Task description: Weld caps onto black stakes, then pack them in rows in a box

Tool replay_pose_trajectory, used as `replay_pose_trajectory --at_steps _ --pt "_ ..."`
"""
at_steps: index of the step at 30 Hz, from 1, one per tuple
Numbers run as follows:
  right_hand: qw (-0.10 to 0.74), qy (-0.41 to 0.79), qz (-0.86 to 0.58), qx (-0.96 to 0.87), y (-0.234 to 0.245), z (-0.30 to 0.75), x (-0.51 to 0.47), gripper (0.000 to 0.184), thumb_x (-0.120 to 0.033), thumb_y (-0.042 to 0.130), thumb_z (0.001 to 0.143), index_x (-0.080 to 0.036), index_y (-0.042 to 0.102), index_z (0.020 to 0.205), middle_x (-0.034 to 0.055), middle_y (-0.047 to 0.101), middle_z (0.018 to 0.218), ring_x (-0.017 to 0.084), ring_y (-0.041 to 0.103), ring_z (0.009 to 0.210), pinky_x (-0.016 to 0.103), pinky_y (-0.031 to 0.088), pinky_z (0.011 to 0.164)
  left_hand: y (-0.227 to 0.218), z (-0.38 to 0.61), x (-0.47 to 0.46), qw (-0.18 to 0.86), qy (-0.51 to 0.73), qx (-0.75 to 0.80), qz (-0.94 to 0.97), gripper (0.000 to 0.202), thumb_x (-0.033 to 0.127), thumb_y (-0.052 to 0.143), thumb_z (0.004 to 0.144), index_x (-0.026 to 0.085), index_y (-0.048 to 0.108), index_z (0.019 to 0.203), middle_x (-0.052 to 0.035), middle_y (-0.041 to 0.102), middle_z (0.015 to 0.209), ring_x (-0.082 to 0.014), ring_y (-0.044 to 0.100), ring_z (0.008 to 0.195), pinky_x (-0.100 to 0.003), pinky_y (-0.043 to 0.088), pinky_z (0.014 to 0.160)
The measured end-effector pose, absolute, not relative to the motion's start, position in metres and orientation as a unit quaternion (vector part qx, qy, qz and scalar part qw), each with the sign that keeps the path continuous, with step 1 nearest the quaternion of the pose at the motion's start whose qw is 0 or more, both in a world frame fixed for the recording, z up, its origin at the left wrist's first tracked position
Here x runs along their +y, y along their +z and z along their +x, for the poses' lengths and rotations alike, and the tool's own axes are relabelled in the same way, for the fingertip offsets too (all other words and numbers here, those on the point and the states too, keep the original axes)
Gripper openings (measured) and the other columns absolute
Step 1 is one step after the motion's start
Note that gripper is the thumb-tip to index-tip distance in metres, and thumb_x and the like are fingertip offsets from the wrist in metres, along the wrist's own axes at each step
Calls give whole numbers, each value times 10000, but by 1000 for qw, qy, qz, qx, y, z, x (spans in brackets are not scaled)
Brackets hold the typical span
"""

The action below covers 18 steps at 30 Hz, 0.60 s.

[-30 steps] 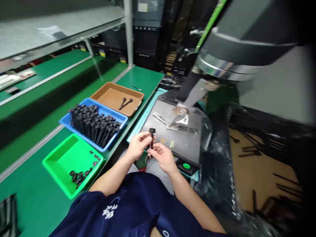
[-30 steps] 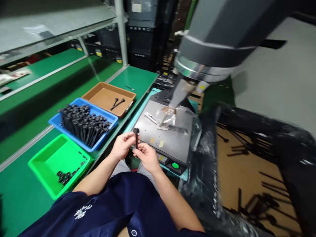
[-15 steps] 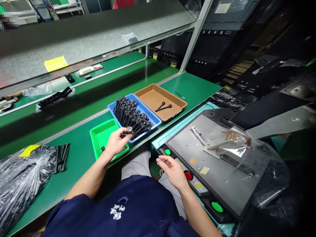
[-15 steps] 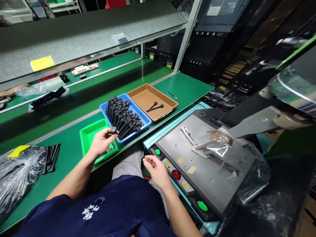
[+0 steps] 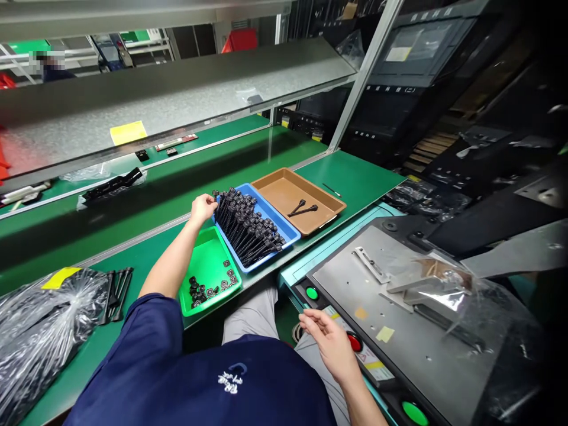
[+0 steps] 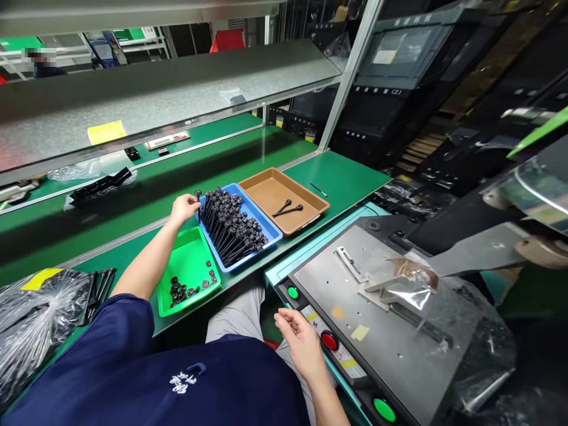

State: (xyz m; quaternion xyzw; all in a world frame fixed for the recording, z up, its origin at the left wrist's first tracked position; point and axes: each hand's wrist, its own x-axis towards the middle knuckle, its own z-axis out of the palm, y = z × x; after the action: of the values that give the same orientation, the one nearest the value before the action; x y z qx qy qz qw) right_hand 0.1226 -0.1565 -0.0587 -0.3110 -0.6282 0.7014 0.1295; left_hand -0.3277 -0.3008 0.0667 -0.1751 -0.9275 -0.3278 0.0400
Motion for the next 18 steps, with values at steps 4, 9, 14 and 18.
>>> replay_pose_trajectory --at_steps 4,9,14,18 --pt "134 696 -334 -622 -63 119 -164 619 -711 768 691 -171 739 993 126 745 938 290 725 886 413 592 835 61 -350 -285 17 -329 -924 -196 151 231 644 769 150 694 887 -62 727 863 -171 636 777 -280 484 778" --pt "123 696 -347 -616 -59 111 -173 633 -733 773 652 -176 745 951 131 748 918 303 726 868 429 594 828 49 -349 -275 -2 -313 -921 -231 175 233 650 775 171 698 932 -51 734 920 -172 646 838 -275 488 822" --pt "109 693 -347 -622 -59 107 -174 650 -754 761 642 -178 744 942 134 744 911 306 719 868 436 587 828 40 -350 -278 -41 -257 -938 -228 63 145 689 673 181 664 719 -47 707 782 -198 631 785 -303 484 796" --pt "107 692 -339 -628 -62 105 -175 631 -738 761 659 -178 741 949 121 735 875 298 711 851 424 584 814 35 -351 -277 -47 -239 -938 -246 61 162 679 698 187 664 752 -48 712 833 -197 635 816 -293 480 796"
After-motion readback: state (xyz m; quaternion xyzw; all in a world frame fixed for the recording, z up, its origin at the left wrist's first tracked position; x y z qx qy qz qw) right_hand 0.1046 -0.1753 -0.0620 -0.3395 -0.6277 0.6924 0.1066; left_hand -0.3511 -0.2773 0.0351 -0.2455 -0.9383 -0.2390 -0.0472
